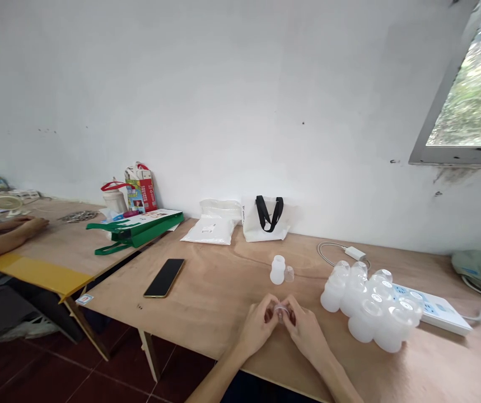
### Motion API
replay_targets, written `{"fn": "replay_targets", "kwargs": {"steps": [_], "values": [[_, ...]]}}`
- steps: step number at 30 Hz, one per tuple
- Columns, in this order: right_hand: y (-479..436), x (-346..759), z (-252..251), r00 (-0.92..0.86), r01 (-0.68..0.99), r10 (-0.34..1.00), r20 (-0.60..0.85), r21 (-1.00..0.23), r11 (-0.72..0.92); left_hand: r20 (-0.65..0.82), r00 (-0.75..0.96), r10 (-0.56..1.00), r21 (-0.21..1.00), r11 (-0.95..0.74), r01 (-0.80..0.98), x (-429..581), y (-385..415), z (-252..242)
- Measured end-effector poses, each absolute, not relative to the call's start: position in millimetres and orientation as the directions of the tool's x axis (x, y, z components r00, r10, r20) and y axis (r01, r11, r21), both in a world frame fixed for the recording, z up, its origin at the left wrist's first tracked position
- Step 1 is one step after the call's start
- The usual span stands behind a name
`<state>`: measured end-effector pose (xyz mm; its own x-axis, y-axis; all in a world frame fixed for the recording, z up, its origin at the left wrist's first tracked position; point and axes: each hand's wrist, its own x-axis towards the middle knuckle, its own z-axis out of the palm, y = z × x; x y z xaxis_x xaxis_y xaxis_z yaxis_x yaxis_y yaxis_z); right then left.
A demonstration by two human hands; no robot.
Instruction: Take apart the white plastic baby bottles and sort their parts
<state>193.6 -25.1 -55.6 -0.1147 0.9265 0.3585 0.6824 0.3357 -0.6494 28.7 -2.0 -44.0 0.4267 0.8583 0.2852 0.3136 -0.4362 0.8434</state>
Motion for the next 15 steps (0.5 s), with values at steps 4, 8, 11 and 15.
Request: {"fn": "replay_targets", "kwargs": {"steps": [4, 8, 11, 15], "values": [[-25.3, 194.1, -56.1, -0.099, 0.738, 0.931, 0.351, -0.602, 0.306, 0.282, 0.451, 0.847, 0.842, -0.444, 0.307, 29.1, 0.0, -46.7], [-26.4, 193.8, -51.6, -0.097, 0.713, 0.932, 0.348, -0.629, 0.309, 0.298, 0.411, 0.861, 0.854, -0.433, 0.287, 29.3, 1.2, -47.5], [-26.5, 193.7, -51.2, -0.113, 0.705, 0.929, 0.351, -0.631, 0.324, 0.298, 0.403, 0.865, 0.854, -0.431, 0.292, 28.2, 1.6, -48.0], [-26.2, 194.1, -54.9, -0.136, 0.758, 0.931, 0.338, -0.57, 0.317, 0.296, 0.448, 0.843, 0.838, -0.454, 0.301, 27.3, 1.6, -48.3]]}}
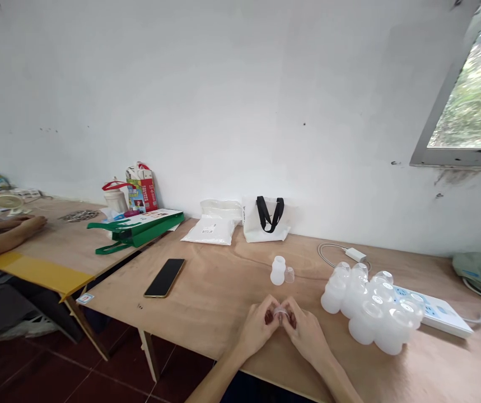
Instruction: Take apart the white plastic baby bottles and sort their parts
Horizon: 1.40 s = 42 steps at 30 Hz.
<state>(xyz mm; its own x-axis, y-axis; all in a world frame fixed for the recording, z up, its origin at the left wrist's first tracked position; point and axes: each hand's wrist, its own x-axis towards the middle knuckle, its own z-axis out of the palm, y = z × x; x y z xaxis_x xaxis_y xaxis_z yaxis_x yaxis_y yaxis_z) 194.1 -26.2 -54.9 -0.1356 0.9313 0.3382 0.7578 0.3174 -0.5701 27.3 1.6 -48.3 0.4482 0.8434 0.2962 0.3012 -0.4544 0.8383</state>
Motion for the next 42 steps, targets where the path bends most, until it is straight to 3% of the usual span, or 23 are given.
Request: {"fn": "replay_targets", "kwargs": {"steps": [3, 7, 16, 21, 25, 31, 36, 42], "values": [[-26, 194, -56, -0.124, 0.773, 0.931, 0.342, -0.555, 0.307, 0.295, 0.435, 0.851, 0.835, -0.451, 0.315, 28, 1, -47], [-28, 193, -51, -0.085, 0.717, 0.941, 0.328, -0.636, 0.287, 0.292, 0.399, 0.87, 0.846, -0.429, 0.317, 28, 1, -48], [-31, 192, -35, -0.175, 0.425, 0.926, 0.334, -0.823, 0.377, 0.364, 0.308, 0.879, 0.879, -0.434, 0.197, 23, 7, -54], [-32, 190, -34, -0.257, 0.208, 0.937, 0.238, -0.933, 0.294, 0.393, 0.291, 0.872, 0.853, -0.464, 0.237, 24, 8, -52], [-28, 193, -35, -0.204, 0.103, 0.955, 0.217, -0.965, 0.241, 0.373, 0.291, 0.881, 0.858, -0.447, 0.252, 25, 6, -52], [-25, 207, -29, 0.007, 0.135, 0.977, 0.212, -0.969, 0.209, 0.408, 0.22, 0.886, 0.852, -0.456, 0.257, 25, 22, -45], [-24, 210, -27, 0.076, 0.217, 0.98, 0.186, -0.962, 0.165, 0.254, 0.253, 0.933, 0.868, -0.336, 0.365, 45, 63, -30], [-23, 213, -29, 0.142, 0.124, 0.98, 0.142, -0.984, 0.125, 0.197, 0.262, 0.945, 0.869, -0.292, 0.399, 70, 100, -29]]}}
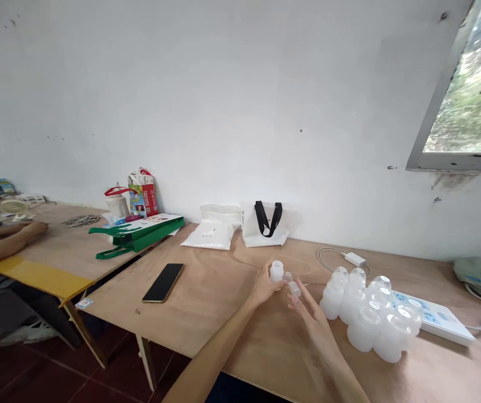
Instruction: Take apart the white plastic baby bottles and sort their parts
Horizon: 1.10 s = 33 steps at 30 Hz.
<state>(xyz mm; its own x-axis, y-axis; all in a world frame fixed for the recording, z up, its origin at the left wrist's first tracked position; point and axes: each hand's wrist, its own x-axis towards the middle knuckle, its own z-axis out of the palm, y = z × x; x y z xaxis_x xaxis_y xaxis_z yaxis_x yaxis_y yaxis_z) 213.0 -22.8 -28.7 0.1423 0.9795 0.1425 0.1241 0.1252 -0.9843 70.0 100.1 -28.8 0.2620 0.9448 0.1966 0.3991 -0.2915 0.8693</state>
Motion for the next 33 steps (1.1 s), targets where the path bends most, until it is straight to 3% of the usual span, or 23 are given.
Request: {"fn": "replay_targets", "kwargs": {"steps": [6, 10, 15, 21, 26, 33], "values": [[-18, 221, -36, 0.25, 0.068, 0.965, 0.083, -0.995, 0.068, 0.206, 0.4, 0.893, 0.846, -0.368, 0.386, 66, 80, -31], [-18, 219, -35, 0.223, 0.054, 0.959, 0.173, -0.985, 0.165, 0.267, 0.479, 0.836, 0.803, -0.468, 0.369, 54, 45, -21], [-23, 220, -23, 0.182, 0.186, 0.948, 0.261, -0.956, 0.228, 0.298, 0.488, 0.82, 0.828, -0.477, 0.295, 31, 11, -1], [-35, 214, -3, -0.035, 0.157, 0.973, 0.228, -0.96, 0.231, 0.139, 0.494, 0.858, 0.933, -0.281, 0.225, 1, 3, 3], [-42, 210, 1, -0.144, 0.143, 0.966, 0.214, -0.962, 0.234, -0.039, 0.602, 0.798, 0.975, -0.1, 0.196, -18, 5, 10], [-48, 213, -1, -0.096, 0.404, 0.926, 0.366, -0.836, 0.372, -0.157, 0.668, 0.727, 0.981, 0.036, 0.191, -21, 3, 15]]}}
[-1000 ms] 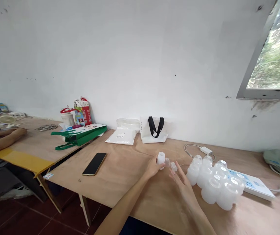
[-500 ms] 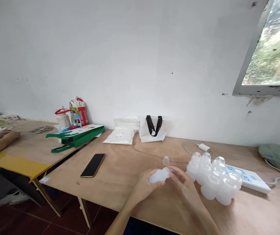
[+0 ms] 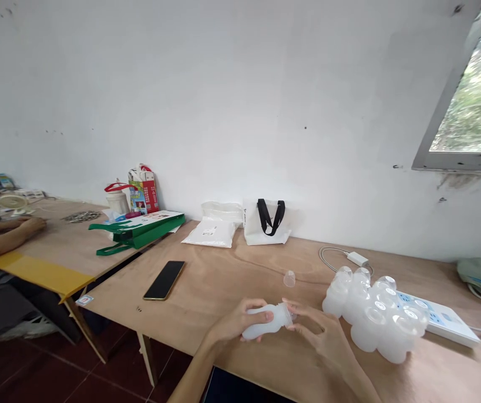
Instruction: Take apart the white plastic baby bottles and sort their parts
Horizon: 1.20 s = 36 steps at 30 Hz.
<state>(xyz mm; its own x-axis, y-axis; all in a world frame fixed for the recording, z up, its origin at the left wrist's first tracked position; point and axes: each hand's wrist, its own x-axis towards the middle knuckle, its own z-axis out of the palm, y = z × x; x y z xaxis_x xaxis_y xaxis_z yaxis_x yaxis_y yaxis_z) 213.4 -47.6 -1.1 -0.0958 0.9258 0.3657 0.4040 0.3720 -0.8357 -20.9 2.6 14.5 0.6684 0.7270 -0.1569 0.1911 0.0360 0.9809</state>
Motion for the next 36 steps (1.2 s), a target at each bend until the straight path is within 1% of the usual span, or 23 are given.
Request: {"fn": "replay_targets", "kwargs": {"steps": [3, 5, 7, 10, 11, 13, 15, 17, 19, 22, 25, 27, 29, 31, 33, 34, 36], "values": [[-50, 214, -3, -0.14, 0.392, 0.877, 0.461, -0.787, 0.476, -0.178, 0.701, 0.691, 0.983, 0.096, 0.155, -19, 3, 12], [-52, 214, -2, -0.163, 0.371, 0.87, 0.466, -0.788, 0.491, -0.161, 0.706, 0.69, 0.987, 0.091, 0.136, -20, 3, 12], [-53, 216, 2, -0.191, 0.346, 0.899, 0.395, -0.829, 0.438, -0.127, 0.686, 0.717, 0.989, 0.041, 0.14, -23, 3, 13], [-53, 217, 9, -0.228, 0.293, 0.941, 0.252, -0.903, 0.313, -0.055, 0.651, 0.757, 0.984, -0.071, 0.166, -28, 2, 18], [-53, 217, 11, -0.216, 0.27, 0.949, 0.23, -0.92, 0.285, -0.019, 0.642, 0.766, 0.979, -0.117, 0.169, -28, 1, 21], [-51, 215, 12, -0.16, 0.244, 0.96, 0.231, -0.933, 0.265, 0.054, 0.608, 0.792, 0.96, -0.209, 0.187, -26, -3, 27], [-49, 211, 9, -0.088, 0.284, 0.962, 0.258, -0.919, 0.272, 0.11, 0.555, 0.824, 0.928, -0.284, 0.239, -22, -8, 31], [-47, 206, 4, -0.04, 0.38, 0.961, 0.272, -0.886, 0.267, 0.141, 0.505, 0.852, 0.885, -0.337, 0.322, -16, -13, 33], [-45, 202, -1, -0.013, 0.463, 0.968, 0.252, -0.856, 0.229, 0.146, 0.489, 0.86, 0.843, -0.367, 0.393, -12, -17, 34], [-45, 200, -6, -0.036, 0.502, 0.978, 0.206, -0.842, 0.196, 0.128, 0.487, 0.864, 0.821, -0.367, 0.436, -10, -17, 33], [-49, 202, -2, -0.111, 0.508, 0.962, 0.248, -0.818, 0.269, 0.11, 0.468, 0.877, 0.856, -0.323, 0.405, -15, -12, 31], [-52, 203, 2, -0.168, 0.489, 0.949, 0.267, -0.813, 0.315, 0.075, 0.497, 0.865, 0.889, -0.284, 0.36, -18, -9, 32], [-53, 202, 3, -0.204, 0.425, 0.948, 0.245, -0.85, 0.311, 0.077, 0.531, 0.844, 0.897, -0.291, 0.333, -19, -8, 33], [-51, 200, 0, -0.186, 0.331, 0.961, 0.203, -0.908, 0.256, 0.122, 0.524, 0.843, 0.876, -0.34, 0.342, -17, -10, 34], [-47, 199, -4, -0.132, 0.267, 0.98, 0.148, -0.947, 0.179, 0.164, 0.492, 0.855, 0.854, -0.372, 0.363, -13, -14, 34], [-46, 199, -5, -0.102, 0.269, 0.986, 0.131, -0.951, 0.154, 0.165, 0.478, 0.863, 0.852, -0.369, 0.371, -10, -15, 34], [-45, 202, -5, -0.063, 0.337, 0.986, 0.155, -0.926, 0.167, 0.139, 0.464, 0.875, 0.866, -0.335, 0.371, -7, -17, 32]]}}
